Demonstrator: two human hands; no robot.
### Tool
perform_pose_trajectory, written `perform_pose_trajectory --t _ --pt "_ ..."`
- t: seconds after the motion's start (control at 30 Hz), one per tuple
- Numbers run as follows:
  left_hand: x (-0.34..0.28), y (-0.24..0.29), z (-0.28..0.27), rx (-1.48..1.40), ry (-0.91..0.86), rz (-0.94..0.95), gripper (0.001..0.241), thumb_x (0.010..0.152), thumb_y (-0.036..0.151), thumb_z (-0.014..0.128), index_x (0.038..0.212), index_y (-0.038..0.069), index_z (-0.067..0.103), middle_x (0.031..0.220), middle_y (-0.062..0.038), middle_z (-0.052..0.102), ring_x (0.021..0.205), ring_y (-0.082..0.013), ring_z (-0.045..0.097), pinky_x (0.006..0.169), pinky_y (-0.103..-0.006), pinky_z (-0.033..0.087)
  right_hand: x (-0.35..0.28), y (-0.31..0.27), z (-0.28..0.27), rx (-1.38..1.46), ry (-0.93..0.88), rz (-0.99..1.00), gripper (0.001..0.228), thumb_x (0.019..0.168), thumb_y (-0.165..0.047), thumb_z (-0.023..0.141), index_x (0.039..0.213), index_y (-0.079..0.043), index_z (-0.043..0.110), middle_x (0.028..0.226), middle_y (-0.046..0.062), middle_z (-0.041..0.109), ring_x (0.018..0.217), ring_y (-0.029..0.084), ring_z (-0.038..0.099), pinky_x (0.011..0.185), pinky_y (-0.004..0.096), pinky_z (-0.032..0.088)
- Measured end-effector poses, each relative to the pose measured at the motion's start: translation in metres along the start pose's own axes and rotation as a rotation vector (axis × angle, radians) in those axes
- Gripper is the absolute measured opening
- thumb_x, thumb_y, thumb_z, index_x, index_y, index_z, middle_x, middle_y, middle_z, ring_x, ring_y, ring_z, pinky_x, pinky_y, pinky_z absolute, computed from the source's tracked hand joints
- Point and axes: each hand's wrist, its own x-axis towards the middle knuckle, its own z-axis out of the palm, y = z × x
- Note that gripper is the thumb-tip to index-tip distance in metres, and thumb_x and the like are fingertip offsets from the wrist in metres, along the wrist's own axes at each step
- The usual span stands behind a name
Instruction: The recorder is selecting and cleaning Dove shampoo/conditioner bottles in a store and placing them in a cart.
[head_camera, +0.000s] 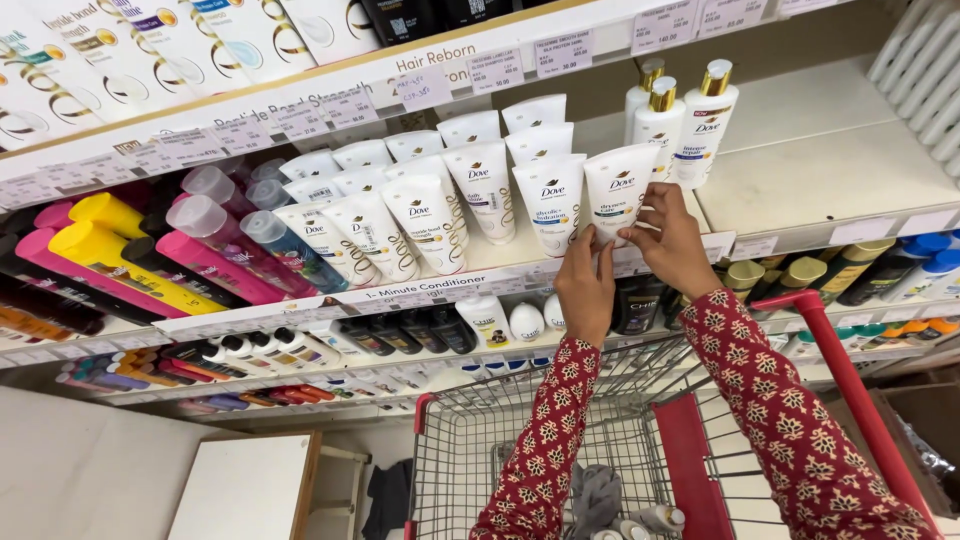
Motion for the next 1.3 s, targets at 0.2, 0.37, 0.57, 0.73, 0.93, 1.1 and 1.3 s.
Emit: perform_pose_trajectory --t 0.2,0.37,0.57,0.73,0.93,1.1,1.3 --pt "0.000 0.009 -0.014 0.101 -0.018 0.101 0.027 0.097 0.007 0.071 0.121 -0.002 0.064 0.104 -0.020 0.073 0.093 -0.0340 0.075 0.078 -0.0414 0.060 -0.001 -0.008 -0.002 -0.068 -0.039 0.061 0.063 0.088 0.004 0.073 0.138 0.002 0.034 0.139 0.022 0.058 0.126 0.030 0.063 0.095 0.037 0.057" --pt "-0.010 0.001 -0.033 0.123 0.007 0.158 0.020 0.098 0.006 0.069 0.117 -0.001 0.067 0.104 -0.019 0.073 0.091 -0.0340 0.074 0.078 -0.0409 0.061 -0.020 -0.034 0.015 -0.102 0.054 -0.073 0.074 0.088 -0.001 0.076 0.146 0.005 0.030 0.144 0.026 0.051 0.135 0.035 0.054 0.109 0.043 0.049" --pt "0.009 0.000 -0.076 0.183 0.085 0.208 0.014 0.097 0.005 0.071 0.109 0.000 0.071 0.100 -0.015 0.075 0.086 -0.0286 0.075 0.074 -0.0378 0.060 -0.032 -0.080 0.041 -0.448 0.451 -0.403 0.041 0.095 0.003 0.073 0.131 0.002 0.053 0.133 0.021 0.054 0.123 0.035 0.054 0.107 0.044 0.048" --pt "0.082 0.011 -0.121 0.395 0.284 0.423 0.010 0.093 0.009 0.077 0.102 0.006 0.075 0.097 -0.010 0.075 0.086 -0.0251 0.074 0.073 -0.0360 0.059 0.012 -0.152 0.054 -0.518 0.358 -0.681 0.019 0.092 0.006 0.071 0.109 0.000 0.066 0.114 0.015 0.062 0.113 0.035 0.058 0.101 0.048 0.047" --pt "0.173 -0.004 -0.150 0.539 0.036 0.599 0.019 0.087 0.006 0.071 0.106 0.006 0.075 0.114 -0.007 0.073 0.117 -0.0262 0.065 0.100 -0.0397 0.052 0.098 -0.175 0.070 -0.546 -0.119 -0.654 0.014 0.098 -0.001 0.068 0.111 -0.002 0.073 0.111 0.013 0.073 0.106 0.033 0.066 0.099 0.046 0.048" --pt "0.202 -0.018 -0.153 0.582 -0.209 0.647 0.027 0.086 0.005 0.068 0.112 0.000 0.072 0.107 -0.012 0.071 0.105 -0.0293 0.064 0.094 -0.0398 0.051 0.159 -0.132 0.083 -0.600 -0.472 -0.592 0.047 0.106 -0.023 0.051 0.140 0.008 0.055 0.141 0.026 0.057 0.131 0.042 0.052 0.109 0.050 0.039" --pt "0.217 -0.029 -0.153 0.563 -0.324 0.575 0.011 0.085 0.009 0.071 0.095 0.005 0.071 0.093 -0.009 0.070 0.099 -0.0307 0.064 0.087 -0.0434 0.051 0.188 -0.115 0.091 -0.691 -0.560 -0.526 0.052 0.109 -0.032 0.041 0.139 0.009 0.054 0.139 0.030 0.057 0.126 0.043 0.056 0.107 0.049 0.042"
